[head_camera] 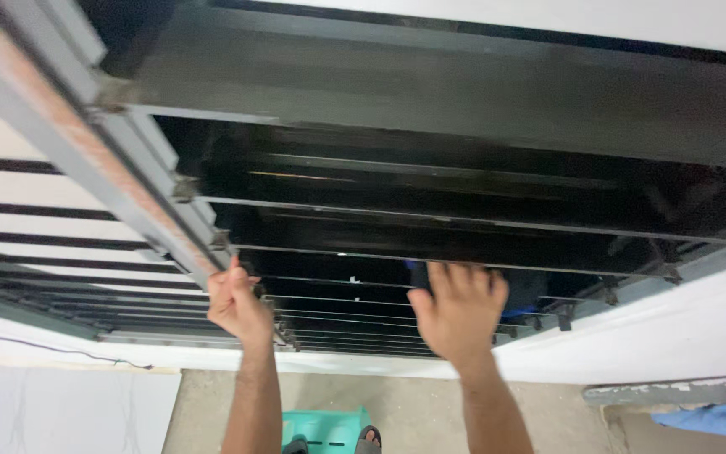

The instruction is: The person cleans a window grille by holding a cloth and wiping down the horizontal metal slats by hand.

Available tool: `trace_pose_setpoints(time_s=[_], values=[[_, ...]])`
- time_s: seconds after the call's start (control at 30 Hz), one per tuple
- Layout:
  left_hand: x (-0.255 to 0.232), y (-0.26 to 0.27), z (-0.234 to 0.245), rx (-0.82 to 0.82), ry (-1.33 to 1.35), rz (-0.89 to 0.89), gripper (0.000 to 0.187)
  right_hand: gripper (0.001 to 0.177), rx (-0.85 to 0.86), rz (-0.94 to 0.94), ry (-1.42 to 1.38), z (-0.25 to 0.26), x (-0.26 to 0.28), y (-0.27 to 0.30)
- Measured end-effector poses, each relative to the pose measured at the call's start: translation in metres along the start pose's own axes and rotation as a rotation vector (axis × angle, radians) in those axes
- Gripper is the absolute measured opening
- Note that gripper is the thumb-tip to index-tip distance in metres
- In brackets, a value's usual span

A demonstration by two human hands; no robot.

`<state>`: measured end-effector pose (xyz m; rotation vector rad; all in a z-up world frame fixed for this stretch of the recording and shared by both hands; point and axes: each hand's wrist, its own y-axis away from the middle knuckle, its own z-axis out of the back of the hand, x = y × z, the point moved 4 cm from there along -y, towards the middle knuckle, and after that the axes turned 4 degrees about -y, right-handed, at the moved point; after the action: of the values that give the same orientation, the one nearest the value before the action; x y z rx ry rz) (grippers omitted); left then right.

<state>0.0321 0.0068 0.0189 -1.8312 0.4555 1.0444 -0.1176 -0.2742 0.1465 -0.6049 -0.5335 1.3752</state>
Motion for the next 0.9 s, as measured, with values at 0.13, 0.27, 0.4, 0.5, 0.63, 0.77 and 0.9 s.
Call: trace_pose_setpoints(time_s=[0.13, 0.27, 0.4, 0.5, 0.63, 0.77, 0.9], values=[[-0.001, -0.003, 0.000, 0.038, -0.012, 0.001, 0.024, 0.066, 0.043, 0.134, -0.094, -0.009, 0.070, -0.020], [-0.002, -0.003, 0.000, 0.081, 0.010, 0.085, 0.022, 0.072, 0.084, 0.189, -0.200, -0.016, 0.132, -0.038], [0.002, -0.002, 0.000, 0.141, 0.087, 0.095, 0.020, 0.074, 0.122, 0.213, -0.334, -0.023, 0.176, -0.056], [0.003, -0.004, 0.001, 0.166, 0.113, 0.063, 0.019, 0.072, 0.153, 0.234, -0.352, -0.027, 0.192, -0.063], [-0.002, -0.005, 0.001, 0.191, 0.164, 0.050, 0.021, 0.069, 0.094, 0.244, -0.352, -0.028, 0.191, -0.060], [-0.011, -0.008, 0.002, 0.180, 0.112, 0.005, 0.020, 0.067, 0.102, 0.241, -0.343, -0.029, 0.183, -0.054], [-0.014, -0.008, 0.000, 0.117, 0.050, 0.001, 0.020, 0.062, 0.139, 0.207, -0.359, -0.026, 0.161, -0.047]])
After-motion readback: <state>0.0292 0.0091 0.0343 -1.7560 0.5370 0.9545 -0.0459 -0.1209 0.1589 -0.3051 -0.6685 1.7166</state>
